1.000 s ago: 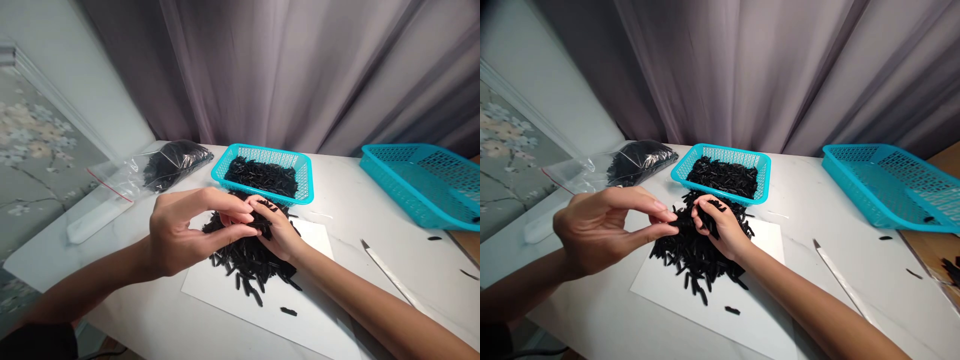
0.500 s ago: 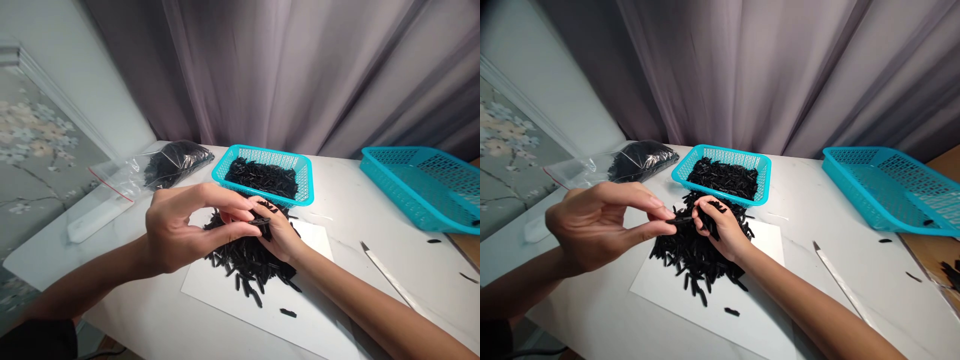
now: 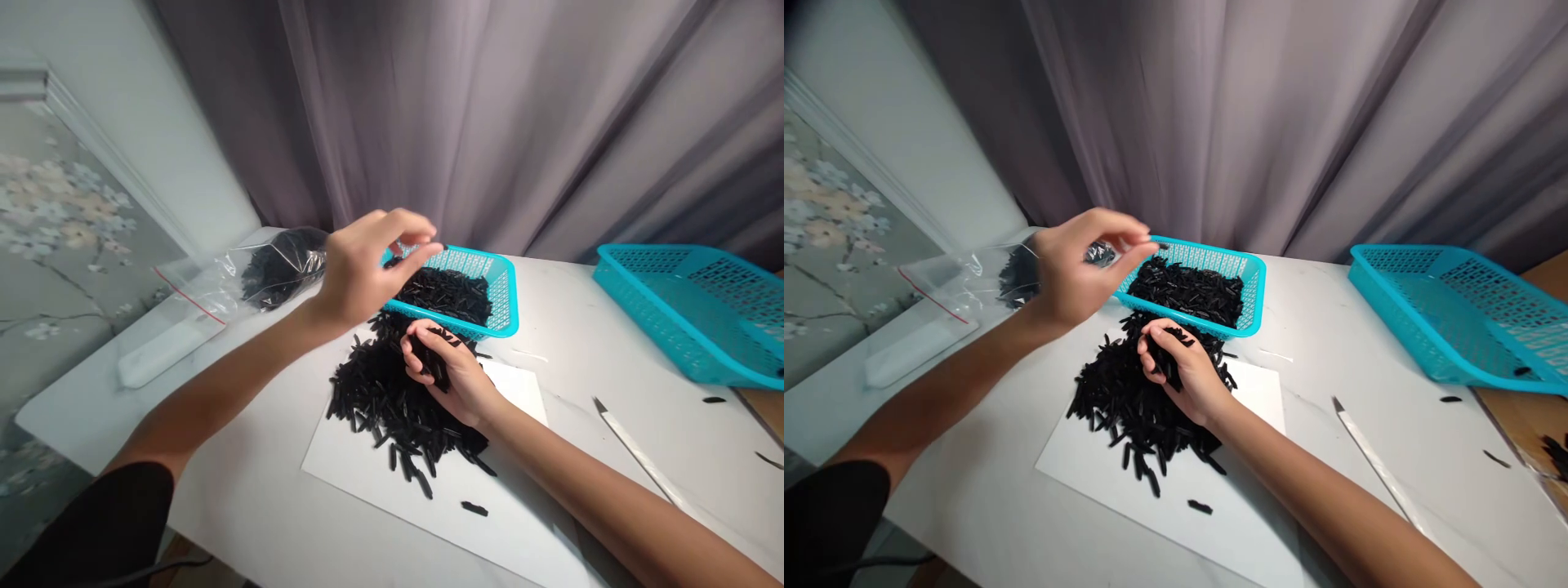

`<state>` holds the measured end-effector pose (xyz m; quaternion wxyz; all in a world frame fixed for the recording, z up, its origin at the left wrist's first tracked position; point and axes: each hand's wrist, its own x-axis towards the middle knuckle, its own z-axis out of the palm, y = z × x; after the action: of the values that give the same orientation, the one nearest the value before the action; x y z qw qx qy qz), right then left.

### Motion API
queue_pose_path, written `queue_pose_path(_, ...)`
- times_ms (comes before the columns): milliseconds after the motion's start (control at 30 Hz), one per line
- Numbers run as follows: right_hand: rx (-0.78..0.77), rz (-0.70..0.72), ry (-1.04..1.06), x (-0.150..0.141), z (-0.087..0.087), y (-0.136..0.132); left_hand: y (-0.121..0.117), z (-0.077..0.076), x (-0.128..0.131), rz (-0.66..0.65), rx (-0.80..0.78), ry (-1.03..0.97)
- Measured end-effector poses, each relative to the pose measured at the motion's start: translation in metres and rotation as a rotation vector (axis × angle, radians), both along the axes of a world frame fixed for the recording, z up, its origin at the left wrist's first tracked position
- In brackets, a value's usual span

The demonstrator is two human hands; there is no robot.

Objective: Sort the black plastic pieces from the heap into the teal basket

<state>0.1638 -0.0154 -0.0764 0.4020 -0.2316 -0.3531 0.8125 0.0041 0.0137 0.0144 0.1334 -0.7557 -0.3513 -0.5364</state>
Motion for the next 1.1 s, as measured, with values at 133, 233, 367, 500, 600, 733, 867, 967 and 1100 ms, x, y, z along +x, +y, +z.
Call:
queue_pose_path(133,-0.008,-0.022,-0.011,0.000,0.000,0.000,0.014,-0.008,0.000,-0.041,-0.232,0.153)
queue_pose_path(233,-0.028,-0.032,-0.031,0.001,-0.001,0.000,-0.029,-0.016,-0.012,-0.402,-0.406,0.495)
queue_pose_path(367,0.004,-0.024,-0.028,0.001,-0.002,0.000,-0.082,-0.042,-0.032,-0.572,-0.547,0.825)
queue_pose_path(500,0.022,-0.015,-0.022,0.001,-0.002,0.000,-0.094,-0.076,-0.035,-0.578,-0.563,0.824)
queue_pose_path(600,0.019,-0.020,-0.025,0.000,-0.002,0.000,-0.091,-0.085,-0.029,-0.573,-0.549,0.775)
queue_pose_path(733,0.015,-0.018,-0.028,0.000,-0.002,0.001,-0.084,-0.073,-0.022,-0.615,-0.553,0.657)
queue_pose_path(867,0.016,-0.001,-0.018,0.001,-0.003,0.001,-0.079,-0.053,-0.022,-0.610,-0.529,0.395)
queue_pose_path(967,0.001,0.016,-0.005,0.001,-0.003,0.002,-0.077,-0.039,-0.022,-0.580,-0.466,0.252)
queue_pose_path(1100,-0.010,0.027,0.011,0.002,-0.003,0.002,-0.078,-0.021,-0.021,-0.491,-0.393,0.192)
